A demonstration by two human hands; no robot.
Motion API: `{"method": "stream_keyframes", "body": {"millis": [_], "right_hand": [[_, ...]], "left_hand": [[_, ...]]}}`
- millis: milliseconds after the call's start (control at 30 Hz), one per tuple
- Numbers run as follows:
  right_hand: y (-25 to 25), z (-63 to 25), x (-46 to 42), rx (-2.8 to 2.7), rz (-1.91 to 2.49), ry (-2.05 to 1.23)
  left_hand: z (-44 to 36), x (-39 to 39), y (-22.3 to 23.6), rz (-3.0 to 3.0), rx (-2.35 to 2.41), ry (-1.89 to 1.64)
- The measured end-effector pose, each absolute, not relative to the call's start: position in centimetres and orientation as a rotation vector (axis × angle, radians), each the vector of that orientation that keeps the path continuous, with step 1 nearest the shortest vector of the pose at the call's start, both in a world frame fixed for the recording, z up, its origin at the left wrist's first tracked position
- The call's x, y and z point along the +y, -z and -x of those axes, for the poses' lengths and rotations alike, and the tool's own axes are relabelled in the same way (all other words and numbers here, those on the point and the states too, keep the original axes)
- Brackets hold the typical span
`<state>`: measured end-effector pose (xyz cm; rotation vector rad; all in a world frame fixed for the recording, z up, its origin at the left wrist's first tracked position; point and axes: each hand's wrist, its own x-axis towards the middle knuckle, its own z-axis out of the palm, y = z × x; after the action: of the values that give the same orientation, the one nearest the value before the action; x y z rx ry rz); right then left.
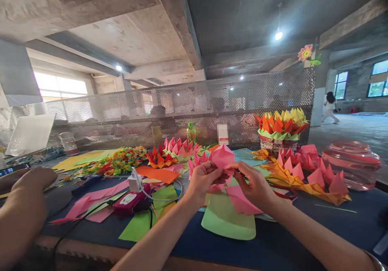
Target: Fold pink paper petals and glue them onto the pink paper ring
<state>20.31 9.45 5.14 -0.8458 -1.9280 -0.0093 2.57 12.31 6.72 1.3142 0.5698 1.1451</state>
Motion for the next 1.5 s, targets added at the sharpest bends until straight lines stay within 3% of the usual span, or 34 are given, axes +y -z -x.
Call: {"method": "stream_keyframes", "body": {"millis": [567,1067,1500], "right_hand": [[-5.1,-20.7,10.0,-1.941,0.841,-0.049],[-5.3,-19.9,9.7,-1.746,0.927,-0.288],[-4.7,-19.1,9.4,-1.605,1.016,-0.242]], "left_hand": [[-2.6,12.2,-6.7,-1.341,0.657,-1.12],[-2.8,11.9,-6.8,-1.331,0.671,-1.115],[-2.9,11.9,-6.3,-1.268,0.637,-1.015]]}}
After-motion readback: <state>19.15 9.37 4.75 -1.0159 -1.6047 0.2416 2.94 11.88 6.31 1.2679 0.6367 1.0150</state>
